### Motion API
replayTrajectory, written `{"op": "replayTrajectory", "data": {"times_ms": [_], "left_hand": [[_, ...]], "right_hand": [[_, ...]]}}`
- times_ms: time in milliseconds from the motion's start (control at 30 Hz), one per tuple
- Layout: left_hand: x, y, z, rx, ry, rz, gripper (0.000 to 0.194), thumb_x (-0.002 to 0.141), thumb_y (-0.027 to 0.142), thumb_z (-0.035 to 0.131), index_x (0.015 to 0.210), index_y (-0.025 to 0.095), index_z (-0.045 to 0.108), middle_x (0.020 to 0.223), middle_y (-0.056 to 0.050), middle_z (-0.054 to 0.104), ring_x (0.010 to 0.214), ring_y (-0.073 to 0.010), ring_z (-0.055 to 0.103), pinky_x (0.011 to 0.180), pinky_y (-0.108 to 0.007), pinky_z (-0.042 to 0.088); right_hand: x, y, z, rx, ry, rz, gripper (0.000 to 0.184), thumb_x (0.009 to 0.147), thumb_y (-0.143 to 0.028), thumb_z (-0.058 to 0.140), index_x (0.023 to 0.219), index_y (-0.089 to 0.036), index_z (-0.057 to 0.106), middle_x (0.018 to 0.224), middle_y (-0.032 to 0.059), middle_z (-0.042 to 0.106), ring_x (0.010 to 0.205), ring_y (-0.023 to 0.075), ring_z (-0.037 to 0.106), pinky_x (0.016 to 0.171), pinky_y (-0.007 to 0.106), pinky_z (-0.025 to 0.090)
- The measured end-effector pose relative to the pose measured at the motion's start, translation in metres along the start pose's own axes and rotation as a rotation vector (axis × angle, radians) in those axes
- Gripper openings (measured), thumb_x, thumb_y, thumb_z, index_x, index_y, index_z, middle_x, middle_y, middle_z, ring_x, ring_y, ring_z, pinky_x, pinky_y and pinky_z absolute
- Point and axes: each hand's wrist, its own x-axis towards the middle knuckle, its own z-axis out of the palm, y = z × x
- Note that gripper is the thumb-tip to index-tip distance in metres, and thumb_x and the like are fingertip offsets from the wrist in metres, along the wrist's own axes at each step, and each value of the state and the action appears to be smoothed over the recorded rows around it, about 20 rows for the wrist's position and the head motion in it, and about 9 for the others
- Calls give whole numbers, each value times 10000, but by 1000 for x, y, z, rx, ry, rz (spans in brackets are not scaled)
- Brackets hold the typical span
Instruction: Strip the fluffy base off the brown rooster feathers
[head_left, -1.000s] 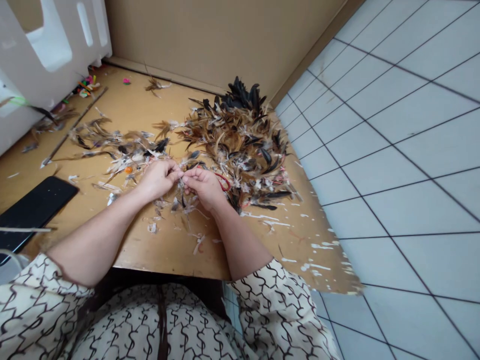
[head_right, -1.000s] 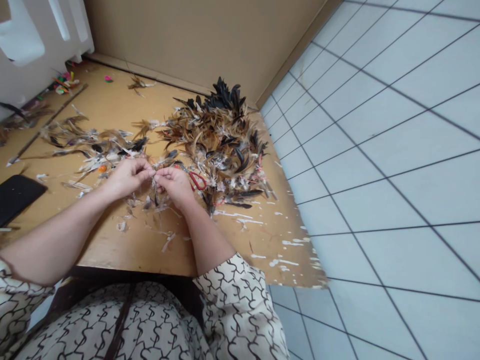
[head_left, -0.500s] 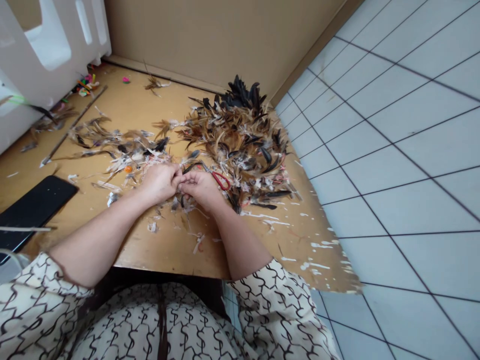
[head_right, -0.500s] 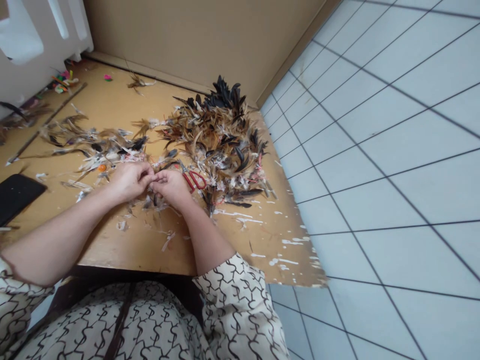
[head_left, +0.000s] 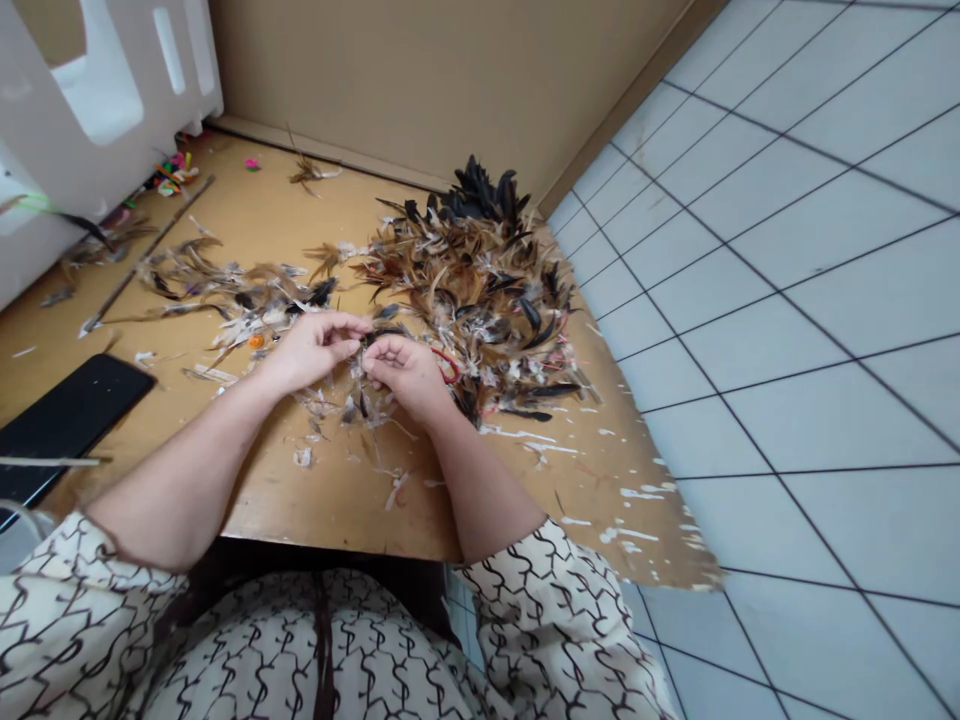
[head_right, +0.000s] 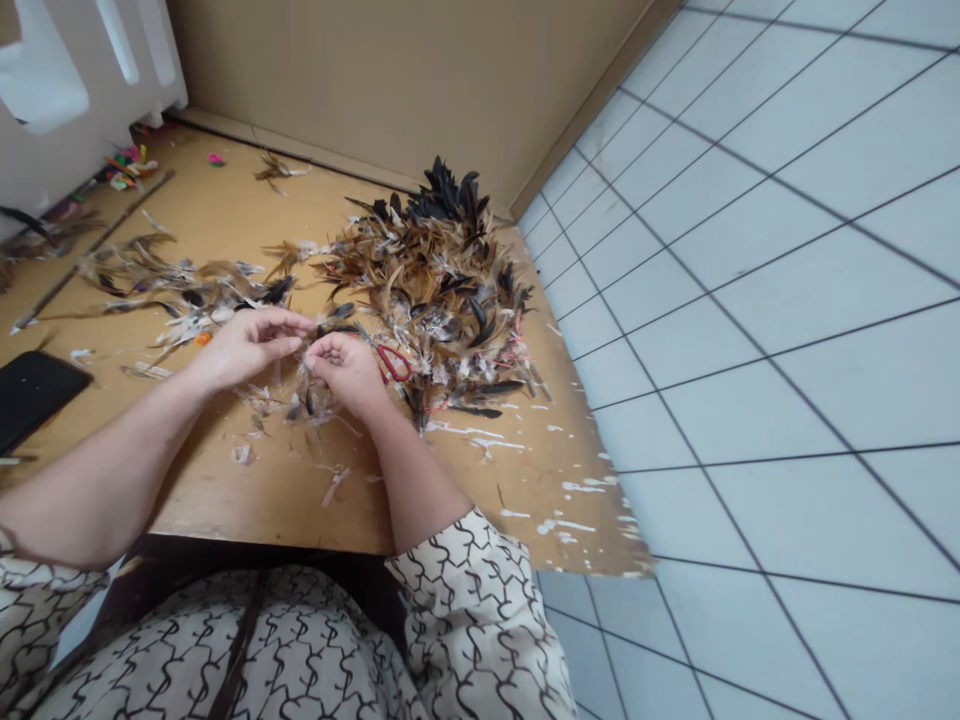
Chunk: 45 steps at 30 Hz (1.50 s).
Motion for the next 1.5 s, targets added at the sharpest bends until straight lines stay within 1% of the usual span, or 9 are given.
{"op": "replayTrajectory", "data": {"times_ms": [100,233,433,567,733,900,1167,1367,1500], "left_hand": [[-1,1,0,105,-23,54,212,674,187,580,852,161,691,842,-33,669,754,-139,578,743,-288,454],[-2,3,1,191,-54,83,122,665,182,584,738,160,679,733,-14,629,720,-134,559,726,-274,440],[-3,6,2,245,-45,0,81,667,166,549,619,151,613,600,18,557,588,-105,486,604,-236,390],[-5,10,4,222,-39,-73,86,671,176,534,614,144,589,523,38,504,506,-89,415,526,-224,336],[-7,15,7,184,-96,-109,86,671,181,531,605,144,572,464,56,435,455,-76,363,483,-213,303],[-8,11,7,187,-114,-81,84,668,186,532,609,147,577,479,48,454,459,-76,372,475,-210,292],[-9,6,7,182,-194,-27,94,676,191,526,643,150,604,525,35,505,496,-83,412,511,-211,324],[-10,8,9,152,-217,-95,118,691,233,520,632,147,575,508,32,493,449,-77,387,453,-204,293],[-9,8,9,188,-202,-51,102,676,210,512,615,151,567,510,36,492,460,-74,388,473,-202,311]], "right_hand": [[-1,0,-1,-19,-3,-22,150,611,-263,636,642,-167,525,522,-64,489,479,50,423,510,198,363],[0,-1,-1,-61,-3,-37,142,599,-238,648,625,-167,529,585,-40,539,555,65,470,570,206,391],[1,1,-1,-85,15,-32,142,598,-246,649,633,-169,535,583,-39,538,565,74,479,587,218,401],[1,3,-1,-54,57,-36,130,604,-243,626,627,-174,518,549,-47,516,529,69,462,539,205,379],[0,2,-1,-29,73,-6,128,584,-229,631,616,-168,523,509,-59,507,469,53,433,488,191,352],[1,0,-1,43,76,85,143,562,-231,647,596,-166,524,449,-68,501,410,47,423,444,186,340],[3,1,-4,147,72,191,101,542,-134,631,553,-156,533,422,-55,537,365,52,444,400,181,348],[2,-2,-3,121,77,181,113,557,-103,626,539,-152,526,415,-57,536,354,44,439,384,164,343],[2,-3,-4,123,74,195,98,557,-85,599,530,-150,531,411,-53,542,349,46,446,386,163,352]]}}
